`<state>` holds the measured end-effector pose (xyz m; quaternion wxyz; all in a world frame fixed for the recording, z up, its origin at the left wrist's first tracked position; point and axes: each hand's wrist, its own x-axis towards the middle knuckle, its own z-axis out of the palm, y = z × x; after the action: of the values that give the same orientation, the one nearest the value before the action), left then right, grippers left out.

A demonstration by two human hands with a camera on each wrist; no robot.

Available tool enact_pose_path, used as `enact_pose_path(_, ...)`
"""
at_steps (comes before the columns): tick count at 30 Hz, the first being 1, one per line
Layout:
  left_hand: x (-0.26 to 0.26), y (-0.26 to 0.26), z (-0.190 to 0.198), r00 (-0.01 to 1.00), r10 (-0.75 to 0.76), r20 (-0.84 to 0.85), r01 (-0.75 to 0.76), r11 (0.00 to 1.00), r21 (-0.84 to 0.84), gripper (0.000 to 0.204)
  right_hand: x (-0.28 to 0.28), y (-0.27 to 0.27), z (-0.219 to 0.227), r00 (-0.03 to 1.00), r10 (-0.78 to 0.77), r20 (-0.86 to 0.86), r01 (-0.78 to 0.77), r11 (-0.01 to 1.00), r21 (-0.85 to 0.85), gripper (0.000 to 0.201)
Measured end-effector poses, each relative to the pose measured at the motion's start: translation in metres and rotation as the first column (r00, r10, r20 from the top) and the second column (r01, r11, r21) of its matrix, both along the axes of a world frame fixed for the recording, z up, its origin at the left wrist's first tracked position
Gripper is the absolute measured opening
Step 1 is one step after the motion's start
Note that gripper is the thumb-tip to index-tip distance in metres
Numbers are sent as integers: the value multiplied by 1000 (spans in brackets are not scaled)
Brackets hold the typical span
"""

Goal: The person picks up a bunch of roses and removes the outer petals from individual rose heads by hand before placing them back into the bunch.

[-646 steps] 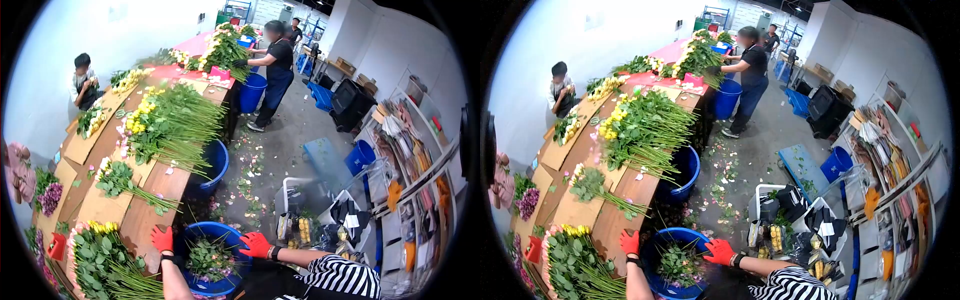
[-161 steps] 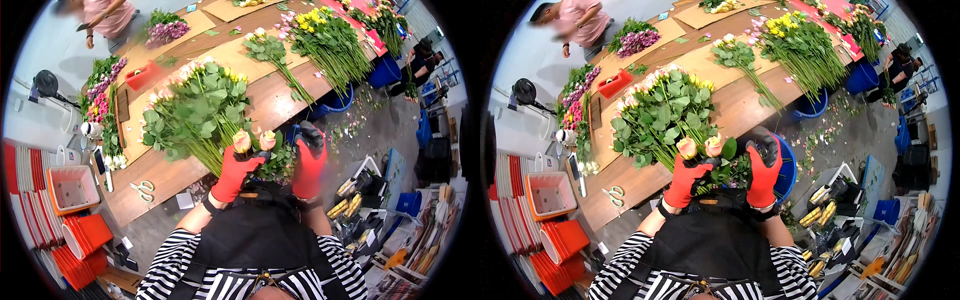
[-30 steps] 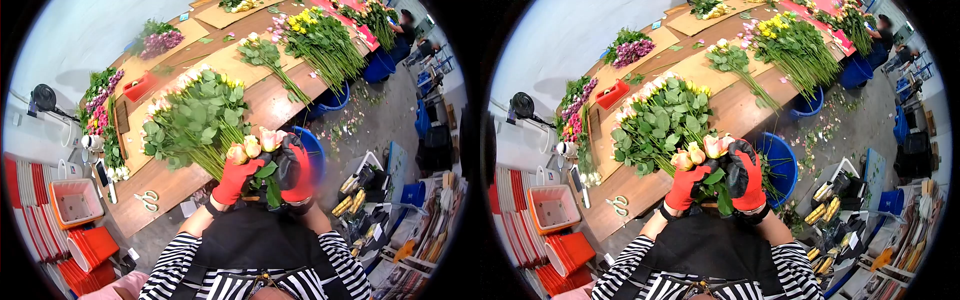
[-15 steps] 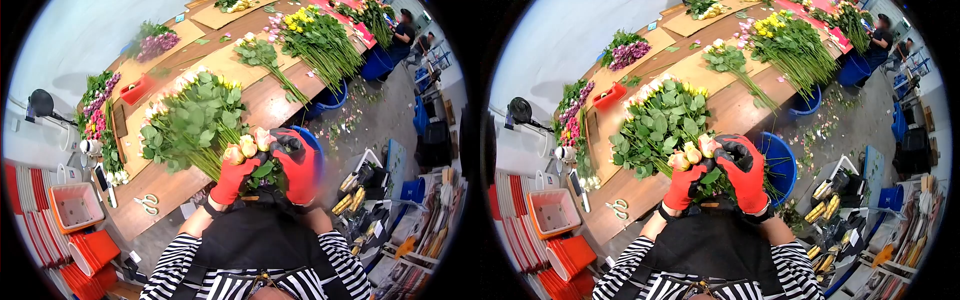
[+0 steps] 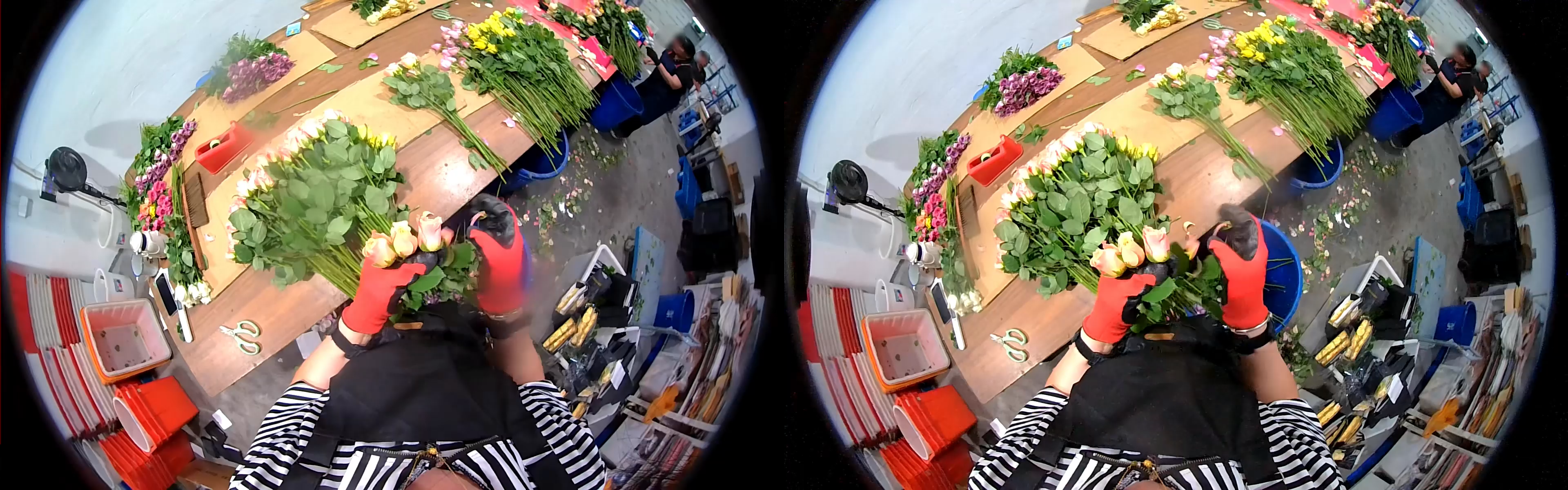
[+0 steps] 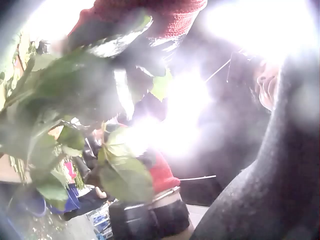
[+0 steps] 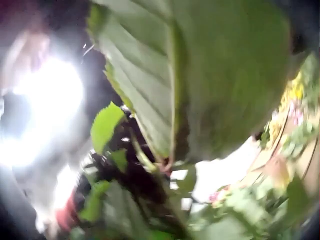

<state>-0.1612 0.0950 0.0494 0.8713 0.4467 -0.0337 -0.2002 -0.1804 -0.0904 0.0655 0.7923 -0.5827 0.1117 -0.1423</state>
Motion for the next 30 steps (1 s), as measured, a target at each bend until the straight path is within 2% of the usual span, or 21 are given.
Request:
enact_pose_path(2, 2, 5, -18, 986, -8, 168, -13, 992, 123, 44, -1, 6, 12, 980, -198, 10, 190, 925, -329, 27)
enact_pose_path(4, 0, 4, -17, 980, -12, 198, -29, 978, 205, 46, -6, 6, 19, 995, -80, 53, 95, 887, -452, 26)
enact_pose_path(5, 0, 1, -12, 988, -2, 155, -33, 974, 225, 47, -7, 7, 26, 997, -23, 72, 56, 858, -511, 26)
enact_pose_path(6, 1, -2, -11, 993, 12, 114, -38, 971, 236, 47, -6, 16, 44, 997, -31, 75, 63, 873, -483, 24)
enact_pose_path(9, 2, -8, -11, 997, 70, -17, -63, 967, 248, 50, -5, 28, 60, 996, -39, 77, 79, 764, -640, 29)
enact_pose_path(12, 0, -12, 8, 983, 163, 89, -180, 954, 238, 49, -4, 33, 43, 990, -115, 82, 142, 821, -554, 30)
enact_pose_path(16, -1, -11, 4, 979, 204, -25, -200, 974, 104, 43, -2, 46, 27, 981, -173, 89, 192, 935, -298, 26)
enact_pose_path(18, -1, -11, 0, 972, 211, -99, -214, 976, -26, 41, -4, 52, 22, 987, -98, 129, 126, 965, -231, 21)
enact_pose_path(20, -1, -5, -17, 978, 178, -111, -185, 981, -63, 40, -3, 55, 13, 994, -42, 105, 54, 992, -113, 15)
enact_pose_path(22, 0, -3, -16, 980, 173, -98, -179, 982, -64, 39, 0, 58, 1, 1000, 7, 17, -8, 998, 59, 12)
enact_pose_path(23, -1, -2, -12, 980, 184, -79, -188, 981, -46, 39, 3, 56, -2, 997, 70, 40, -76, 979, 189, 13)
enact_pose_path(25, -1, 3, -10, 980, 183, -74, -187, 981, -46, 37, 11, 47, -8, 977, 185, 105, -212, 877, 431, 18)
enact_pose_path(26, -1, 11, -14, 982, 171, -86, -177, 982, -65, 35, 16, 46, -18, 984, 130, 121, -166, 915, 368, 21)
enact_pose_path(27, 0, 21, -24, 984, 176, -12, -176, 984, -30, 32, 14, 42, -13, 998, 57, 30, -63, 970, 235, 15)
enact_pose_path(29, 0, 42, -44, 974, 184, 133, -191, 981, 38, 26, 19, 15, -35, 977, 200, -81, -203, 979, -32, 13)
enact_pose_path(30, 3, 54, -59, 959, 214, 184, -212, 977, -31, 26, 21, 11, -50, 980, 173, -100, -185, 974, -133, 27)
